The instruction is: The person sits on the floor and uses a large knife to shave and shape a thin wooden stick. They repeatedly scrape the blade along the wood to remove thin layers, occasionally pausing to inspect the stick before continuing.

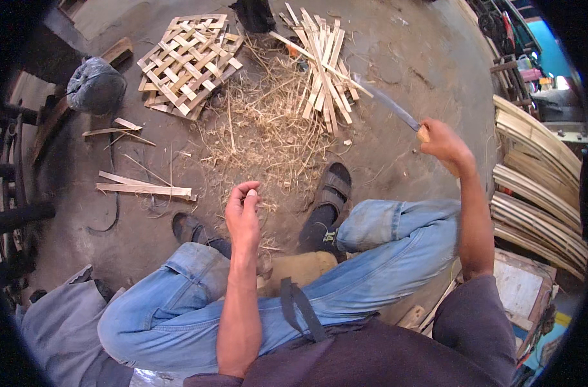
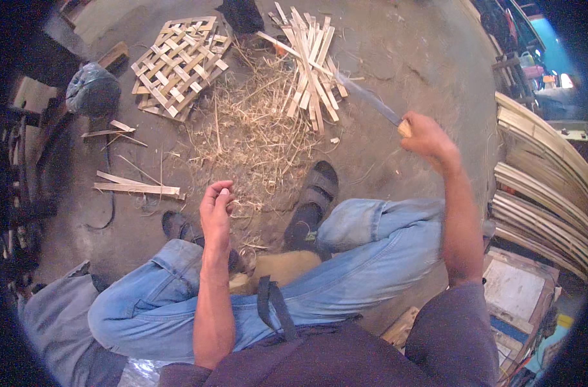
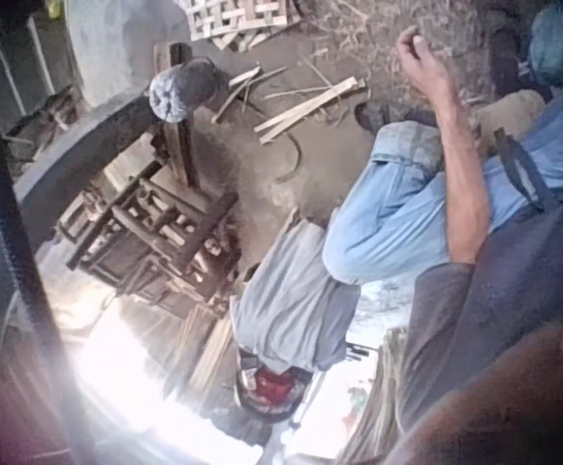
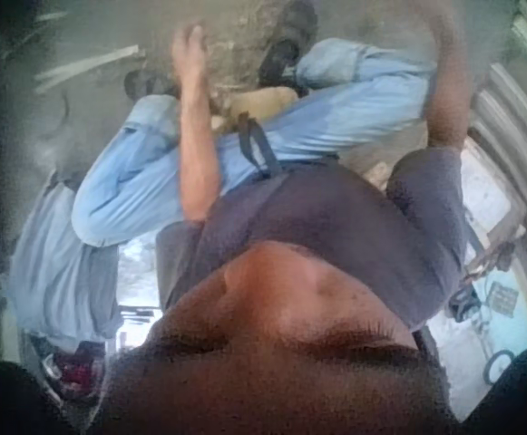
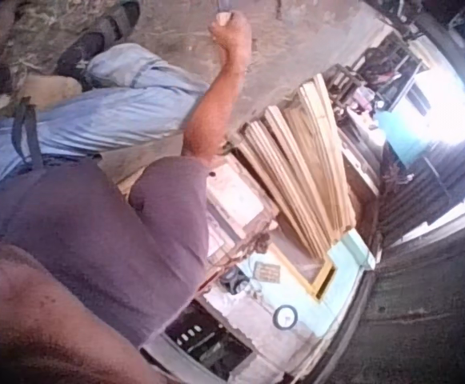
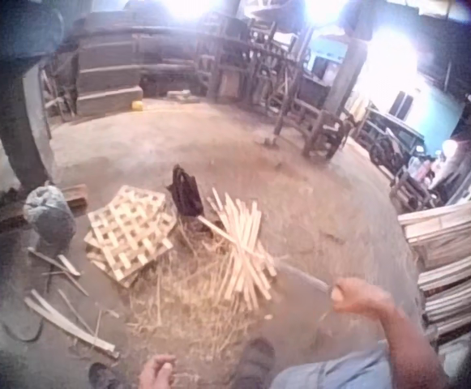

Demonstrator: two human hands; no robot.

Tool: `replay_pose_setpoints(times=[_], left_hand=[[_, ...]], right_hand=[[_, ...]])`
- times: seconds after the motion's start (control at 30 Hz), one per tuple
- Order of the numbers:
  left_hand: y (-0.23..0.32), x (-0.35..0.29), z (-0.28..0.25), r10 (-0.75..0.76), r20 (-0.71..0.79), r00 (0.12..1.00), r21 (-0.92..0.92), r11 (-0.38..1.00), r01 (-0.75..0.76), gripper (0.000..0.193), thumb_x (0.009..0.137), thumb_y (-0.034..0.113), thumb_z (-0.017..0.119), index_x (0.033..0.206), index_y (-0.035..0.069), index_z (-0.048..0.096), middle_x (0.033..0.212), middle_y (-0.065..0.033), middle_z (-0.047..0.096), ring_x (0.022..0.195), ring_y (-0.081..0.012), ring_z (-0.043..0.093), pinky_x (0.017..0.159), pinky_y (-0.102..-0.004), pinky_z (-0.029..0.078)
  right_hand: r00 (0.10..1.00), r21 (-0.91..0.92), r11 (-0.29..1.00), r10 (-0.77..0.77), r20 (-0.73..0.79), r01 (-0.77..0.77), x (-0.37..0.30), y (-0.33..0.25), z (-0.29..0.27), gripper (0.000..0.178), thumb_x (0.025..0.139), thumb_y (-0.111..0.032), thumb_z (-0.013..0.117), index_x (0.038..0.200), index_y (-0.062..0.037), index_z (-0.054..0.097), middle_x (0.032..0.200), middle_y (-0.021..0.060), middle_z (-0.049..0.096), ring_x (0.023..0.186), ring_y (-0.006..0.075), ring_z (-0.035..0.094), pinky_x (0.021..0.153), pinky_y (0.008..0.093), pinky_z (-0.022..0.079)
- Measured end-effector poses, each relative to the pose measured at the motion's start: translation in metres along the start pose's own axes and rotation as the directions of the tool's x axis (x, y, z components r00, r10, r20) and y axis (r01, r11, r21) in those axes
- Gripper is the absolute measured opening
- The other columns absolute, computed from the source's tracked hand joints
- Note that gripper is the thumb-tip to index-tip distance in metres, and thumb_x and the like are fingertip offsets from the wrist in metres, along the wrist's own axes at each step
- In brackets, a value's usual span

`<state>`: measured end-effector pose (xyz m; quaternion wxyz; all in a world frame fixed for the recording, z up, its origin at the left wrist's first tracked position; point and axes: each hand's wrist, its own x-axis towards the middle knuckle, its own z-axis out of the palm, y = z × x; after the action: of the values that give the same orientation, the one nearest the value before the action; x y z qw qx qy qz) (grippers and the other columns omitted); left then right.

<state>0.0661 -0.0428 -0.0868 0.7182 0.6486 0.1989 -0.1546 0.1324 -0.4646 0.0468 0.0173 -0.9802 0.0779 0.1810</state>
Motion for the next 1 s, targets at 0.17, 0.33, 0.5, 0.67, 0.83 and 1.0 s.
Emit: replay_pose_setpoints(times=[0.17, 0.33, 0.5, 0.67, 0.83, 1.0], left_hand=[[-0.005, 0.001, 0.007, 0.053, 0.042, 0.998, 0.104, 0.993, -0.057, 0.021, 0.094, 0.018, 0.054, 0.110, 0.009, 0.065, 0.101, -0.0001, 0.061, 0.091, -0.0100, 0.056, 0.078, -0.0274, 0.044], [-0.027, 0.006, 0.018, 0.222, 0.067, 0.973, 0.338, 0.912, -0.231, 0.018, 0.091, 0.012, 0.055, 0.104, 0.003, 0.064, 0.101, -0.0120, 0.066, 0.099, -0.0235, 0.063, 0.090, -0.0353, 0.047], [-0.073, 0.056, -0.011, 0.073, -0.202, 0.977, 0.533, 0.845, 0.047, 0.023, 0.088, 0.020, 0.060, 0.106, 0.005, 0.065, 0.102, -0.0141, 0.067, 0.095, -0.0283, 0.065, 0.084, -0.0392, 0.050], [-0.075, 0.118, -0.091, 0.338, -0.523, 0.783, 0.725, 0.659, 0.199, 0.031, 0.082, 0.025, 0.069, 0.108, 0.008, 0.062, 0.105, -0.0161, 0.063, 0.099, -0.0327, 0.062, 0.086, -0.0434, 0.049], [-0.093, 0.108, -0.169, 0.270, -0.468, 0.841, 0.849, 0.401, 0.344, 0.056, 0.077, 0.035, 0.076, 0.125, 0.015, 0.056, 0.122, -0.0133, 0.048, 0.110, -0.0368, 0.055, 0.089, -0.0458, 0.049], [-0.082, 0.106, -0.137, 0.437, -0.348, 0.829, 0.937, 0.198, 0.289, 0.042, 0.083, 0.024, 0.070, 0.123, 0.020, 0.057, 0.123, -0.0094, 0.048, 0.109, -0.0314, 0.055, 0.084, -0.0471, 0.049]], right_hand=[[0.943, 0.021, 0.997, -0.073, 0.324, 0.070, 0.006, -0.015, -0.016, 0.041, 0.066, -0.017, 0.070, 0.104, -0.0006, 0.066, 0.094, 0.0199, 0.067, 0.090, 0.0360, 0.064, 0.081, 0.0425, 0.050], [0.956, 0.157, 0.971, -0.211, 0.204, 0.180, -0.004, -0.029, -0.012, 0.036, 0.063, -0.015, 0.067, 0.095, 0.0021, 0.064, 0.086, 0.0210, 0.065, 0.083, 0.0325, 0.065, 0.074, 0.0389, 0.049], [0.961, 0.156, 0.969, -0.216, 0.173, 0.189, -0.015, -0.031, -0.010, 0.039, 0.058, -0.014, 0.068, 0.093, 0.0021, 0.059, 0.081, 0.0177, 0.061, 0.075, 0.0298, 0.060, 0.070, 0.0393, 0.047], [0.970, 0.164, 0.979, -0.152, 0.191, 0.121, -0.024, -0.038, -0.013, 0.042, 0.059, -0.012, 0.066, 0.097, 0.0038, 0.061, 0.082, 0.0208, 0.062, 0.076, 0.0324, 0.062, 0.071, 0.0397, 0.048], [0.960, 0.148, 0.984, -0.132, 0.248, 0.097, -0.022, -0.015, -0.005, 0.040, 0.057, -0.012, 0.067, 0.094, 0.0035, 0.061, 0.077, 0.0182, 0.060, 0.071, 0.0281, 0.059, 0.066, 0.0383, 0.046], [0.966, 0.184, 0.979, -0.130, 0.225, 0.089, -0.028, -0.029, -0.015, 0.040, 0.056, -0.012, 0.067, 0.092, 0.0047, 0.062, 0.077, 0.0204, 0.062, 0.073, 0.0320, 0.062, 0.067, 0.0401, 0.047]])
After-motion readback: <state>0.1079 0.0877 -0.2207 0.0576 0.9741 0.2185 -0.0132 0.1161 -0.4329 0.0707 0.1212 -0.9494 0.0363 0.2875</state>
